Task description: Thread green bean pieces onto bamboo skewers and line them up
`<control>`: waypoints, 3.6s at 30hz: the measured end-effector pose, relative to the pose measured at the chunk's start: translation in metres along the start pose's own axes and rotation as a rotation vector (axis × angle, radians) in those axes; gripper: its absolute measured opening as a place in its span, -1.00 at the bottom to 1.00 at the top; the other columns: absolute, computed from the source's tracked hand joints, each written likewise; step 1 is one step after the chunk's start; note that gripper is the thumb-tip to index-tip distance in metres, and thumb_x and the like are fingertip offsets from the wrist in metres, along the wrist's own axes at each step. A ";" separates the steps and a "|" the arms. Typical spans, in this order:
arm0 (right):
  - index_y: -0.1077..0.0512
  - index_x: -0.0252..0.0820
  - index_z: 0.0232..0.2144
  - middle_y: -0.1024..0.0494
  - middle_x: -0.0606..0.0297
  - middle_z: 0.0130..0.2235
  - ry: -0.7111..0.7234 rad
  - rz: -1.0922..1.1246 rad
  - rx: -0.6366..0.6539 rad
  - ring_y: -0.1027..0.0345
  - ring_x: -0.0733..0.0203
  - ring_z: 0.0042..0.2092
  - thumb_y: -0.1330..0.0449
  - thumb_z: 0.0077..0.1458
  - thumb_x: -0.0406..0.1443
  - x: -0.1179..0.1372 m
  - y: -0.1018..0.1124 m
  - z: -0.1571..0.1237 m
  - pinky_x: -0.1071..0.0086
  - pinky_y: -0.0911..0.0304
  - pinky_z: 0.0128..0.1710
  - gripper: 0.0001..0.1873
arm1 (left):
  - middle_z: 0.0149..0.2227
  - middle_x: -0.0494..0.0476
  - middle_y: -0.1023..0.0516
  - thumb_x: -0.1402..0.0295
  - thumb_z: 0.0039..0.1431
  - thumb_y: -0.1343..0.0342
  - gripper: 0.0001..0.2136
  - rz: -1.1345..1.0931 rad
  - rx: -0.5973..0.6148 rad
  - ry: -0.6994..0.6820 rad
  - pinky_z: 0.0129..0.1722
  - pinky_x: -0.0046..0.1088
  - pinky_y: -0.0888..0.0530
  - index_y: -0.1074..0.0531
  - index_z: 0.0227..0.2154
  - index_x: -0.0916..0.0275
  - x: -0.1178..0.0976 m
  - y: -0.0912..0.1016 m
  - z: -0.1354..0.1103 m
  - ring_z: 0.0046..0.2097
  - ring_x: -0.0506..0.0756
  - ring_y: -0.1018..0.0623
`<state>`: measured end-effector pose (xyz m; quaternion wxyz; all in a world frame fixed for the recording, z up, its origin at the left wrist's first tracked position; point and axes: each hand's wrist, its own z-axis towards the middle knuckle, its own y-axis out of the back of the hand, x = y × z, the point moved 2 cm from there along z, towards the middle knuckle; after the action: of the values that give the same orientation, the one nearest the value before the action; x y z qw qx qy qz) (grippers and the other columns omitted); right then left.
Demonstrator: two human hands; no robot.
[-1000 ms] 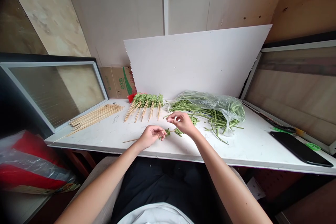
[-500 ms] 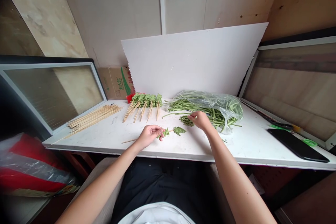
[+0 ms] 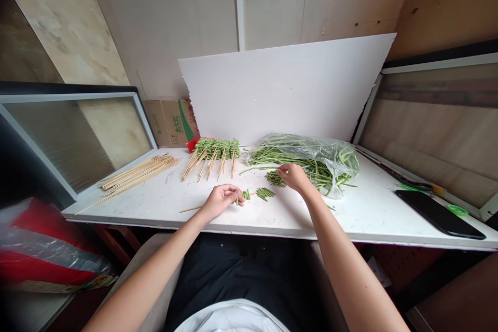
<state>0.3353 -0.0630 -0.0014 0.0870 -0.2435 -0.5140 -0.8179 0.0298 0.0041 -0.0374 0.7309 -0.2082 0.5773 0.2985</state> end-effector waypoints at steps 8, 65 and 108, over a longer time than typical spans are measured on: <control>-0.68 -0.12 -0.16 -0.73 0.12 -0.17 0.325 0.306 0.335 -0.56 0.02 -0.18 -0.23 0.24 0.11 0.090 -0.004 -0.021 0.29 -0.38 -0.23 -0.52 | -0.28 0.24 -0.68 0.00 0.06 -0.43 -0.60 0.128 -0.227 -0.130 -0.26 -0.39 -0.53 -0.66 -0.31 0.29 -0.001 0.007 0.005 -0.29 0.10 -0.61; -0.66 -0.10 -0.26 -0.71 0.07 -0.16 0.044 0.647 -0.089 -0.56 -0.09 -0.12 -0.28 0.17 0.14 0.048 -0.052 -0.009 0.13 -0.44 -0.16 -0.53 | -0.48 -0.01 -0.40 0.32 0.34 0.01 -0.89 0.740 -0.201 -0.110 -0.39 -0.45 -0.28 -0.35 -0.31 0.17 0.019 0.108 0.000 -0.43 0.07 -0.41; -0.61 -0.09 -0.21 -0.65 0.11 -0.05 -0.061 1.030 0.143 -0.50 0.01 0.02 -0.36 0.09 0.15 0.048 -0.056 -0.016 0.25 -0.39 -0.08 -0.52 | -0.28 0.11 -0.55 0.19 0.48 0.15 -0.77 0.914 -0.197 -0.058 -0.29 -0.42 -0.31 -0.37 -0.16 0.14 0.031 0.096 -0.002 -0.32 0.13 -0.49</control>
<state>0.2665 -0.0459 -0.0279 0.4796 -0.4821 -0.3843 -0.6244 -0.0318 0.0790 -0.0643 0.5171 0.0076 0.5581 0.6489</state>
